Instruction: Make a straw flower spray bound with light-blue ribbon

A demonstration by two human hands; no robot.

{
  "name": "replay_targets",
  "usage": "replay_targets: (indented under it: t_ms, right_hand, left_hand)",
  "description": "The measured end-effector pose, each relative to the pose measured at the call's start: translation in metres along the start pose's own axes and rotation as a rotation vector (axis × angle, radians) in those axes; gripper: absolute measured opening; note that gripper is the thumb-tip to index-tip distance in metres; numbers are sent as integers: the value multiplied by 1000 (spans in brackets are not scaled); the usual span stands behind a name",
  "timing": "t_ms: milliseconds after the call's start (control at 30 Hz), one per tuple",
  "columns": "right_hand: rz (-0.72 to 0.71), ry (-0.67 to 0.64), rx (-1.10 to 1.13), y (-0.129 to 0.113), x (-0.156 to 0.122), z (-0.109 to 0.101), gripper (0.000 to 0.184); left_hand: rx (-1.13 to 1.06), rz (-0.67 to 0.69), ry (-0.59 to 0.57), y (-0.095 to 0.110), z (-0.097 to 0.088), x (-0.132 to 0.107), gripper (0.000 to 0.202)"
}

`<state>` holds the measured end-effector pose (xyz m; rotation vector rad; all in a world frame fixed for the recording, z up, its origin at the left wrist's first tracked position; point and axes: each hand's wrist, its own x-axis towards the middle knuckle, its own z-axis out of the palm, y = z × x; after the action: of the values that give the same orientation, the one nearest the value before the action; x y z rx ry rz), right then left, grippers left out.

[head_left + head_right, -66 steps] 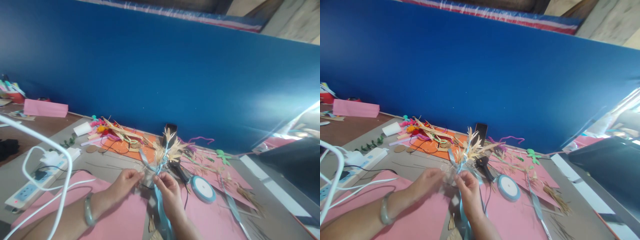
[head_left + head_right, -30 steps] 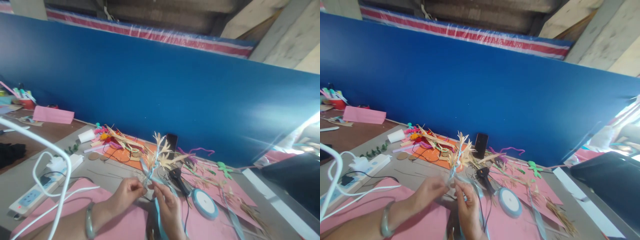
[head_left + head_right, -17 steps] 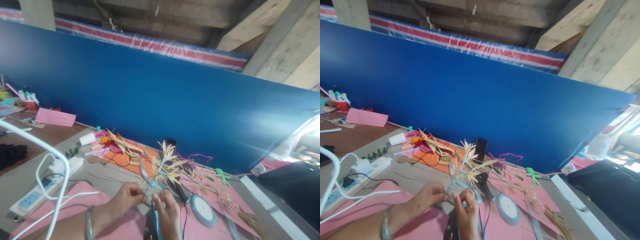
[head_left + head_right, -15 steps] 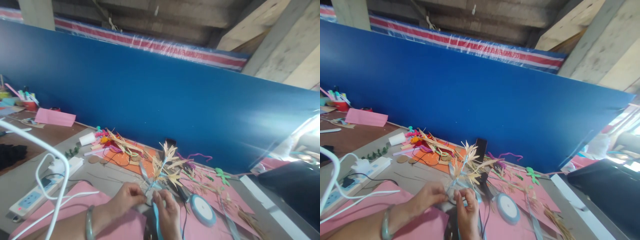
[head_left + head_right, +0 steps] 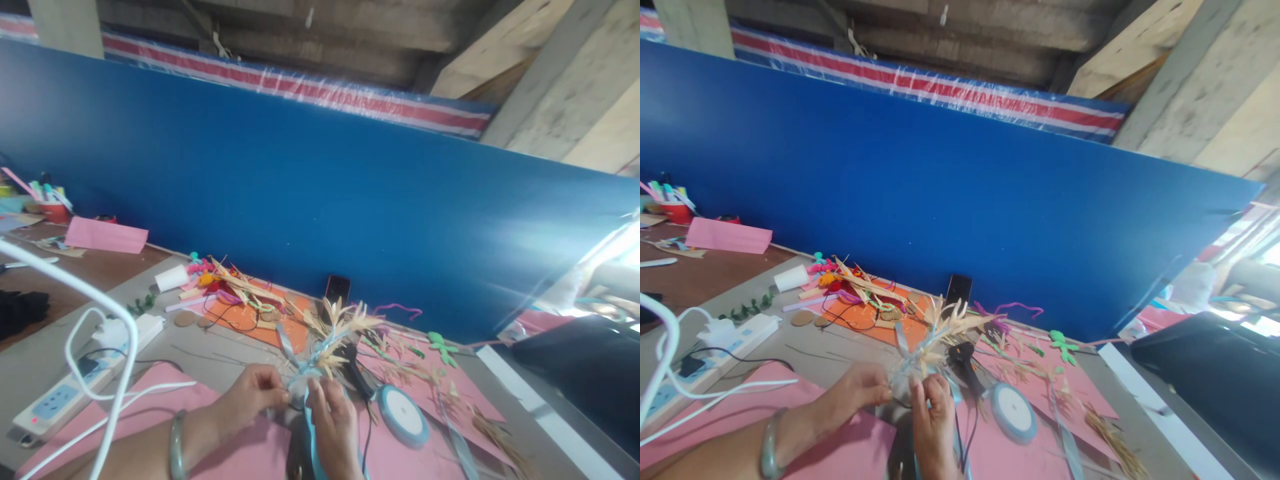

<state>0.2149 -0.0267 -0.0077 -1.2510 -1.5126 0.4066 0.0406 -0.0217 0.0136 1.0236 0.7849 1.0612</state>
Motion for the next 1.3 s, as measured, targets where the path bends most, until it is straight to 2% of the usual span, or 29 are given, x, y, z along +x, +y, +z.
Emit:
replay_targets:
  t_ms: [33, 133, 300, 567, 833, 967, 1067, 1167, 1300]
  right_hand:
    - [19, -8, 27, -1, 0, 0, 47]
    - [85, -102, 153, -8, 1, -3, 29]
    - [201, -251, 379, -16, 2, -4, 30]
    - [321, -253, 579, -22, -1, 1, 20]
    - [379, -289, 605, -24, 0, 1, 27]
    - [358, -266, 548, -24, 1, 3, 29]
    - [337, -303, 516, -24, -2, 6, 32]
    - [310, -368, 463, -25, -6, 7, 32]
    - [253, -427, 394, -27, -8, 7, 30]
  left_hand:
    - [-3, -3, -6, 1, 1, 0, 44]
    - [7, 0, -34, 3, 1, -2, 46]
    - [-2, 34, -58, -2, 2, -2, 47]
    - [-77, -35, -110, -34, -2, 8, 38]
    - [65, -51, -263, -17, -5, 7, 29]
    - [59, 22, -146, -7, -14, 7, 43]
    - [69, 116, -49, 2, -19, 7, 43]
    - [109, 193, -46, 8, -20, 4, 34]
    - [129, 216, -45, 13, -16, 0, 28]
